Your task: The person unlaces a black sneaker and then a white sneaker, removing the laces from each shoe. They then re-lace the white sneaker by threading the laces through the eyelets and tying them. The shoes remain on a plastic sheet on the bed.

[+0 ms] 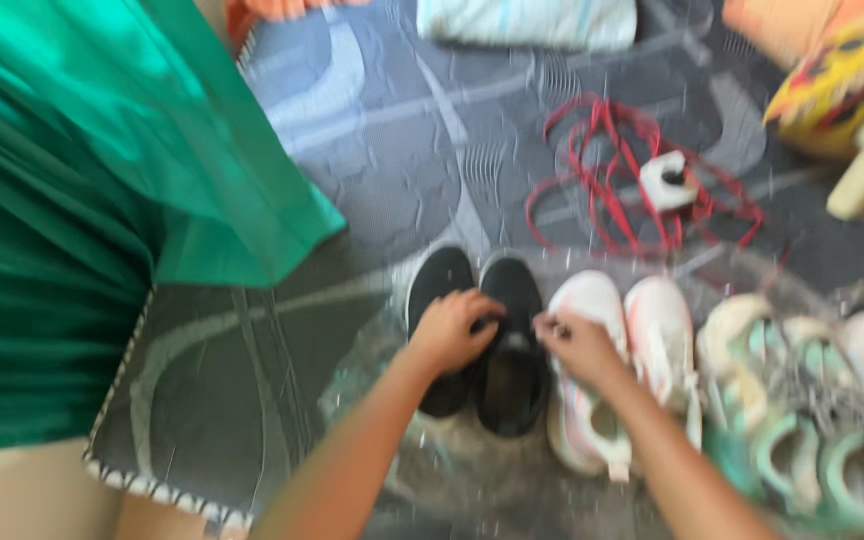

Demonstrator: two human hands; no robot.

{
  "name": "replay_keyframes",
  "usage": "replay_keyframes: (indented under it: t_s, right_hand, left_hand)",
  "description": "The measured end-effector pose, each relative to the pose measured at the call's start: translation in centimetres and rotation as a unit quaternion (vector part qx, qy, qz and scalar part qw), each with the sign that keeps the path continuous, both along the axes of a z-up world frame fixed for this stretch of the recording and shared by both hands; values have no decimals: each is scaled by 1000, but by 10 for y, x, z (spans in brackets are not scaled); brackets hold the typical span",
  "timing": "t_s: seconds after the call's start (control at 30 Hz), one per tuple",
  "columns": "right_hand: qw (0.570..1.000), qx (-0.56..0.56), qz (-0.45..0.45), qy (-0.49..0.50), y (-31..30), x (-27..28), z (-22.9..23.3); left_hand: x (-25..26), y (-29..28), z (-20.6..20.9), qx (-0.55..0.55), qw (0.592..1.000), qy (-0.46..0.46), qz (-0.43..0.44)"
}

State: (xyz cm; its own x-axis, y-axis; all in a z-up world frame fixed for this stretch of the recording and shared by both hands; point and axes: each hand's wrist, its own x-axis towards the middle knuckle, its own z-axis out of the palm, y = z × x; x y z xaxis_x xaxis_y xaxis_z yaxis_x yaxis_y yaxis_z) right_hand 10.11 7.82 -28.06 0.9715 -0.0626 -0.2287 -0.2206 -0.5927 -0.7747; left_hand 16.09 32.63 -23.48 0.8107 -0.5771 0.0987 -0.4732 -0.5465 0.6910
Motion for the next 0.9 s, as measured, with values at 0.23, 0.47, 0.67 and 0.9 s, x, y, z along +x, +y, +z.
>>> replay_keyframes:
  t_s: [0.23, 0.47, 0.67, 0.9]
  right_hand:
    - [999, 30, 15, -39, 4, -16, 16]
    - [982, -7, 56, -179, 62, 8, 73]
    - [954, -82, 233, -167, 108, 20, 72]
    - [970, -21, 164, -177, 127, 30, 80]
  left_hand:
    - [2, 46, -3, -97, 974, -38, 202]
    - [-44, 75, -6, -85, 963, -22, 256]
    - [-54, 77, -38, -147, 921, 116, 341]
    - [-49, 103, -41, -219, 946, 79, 228]
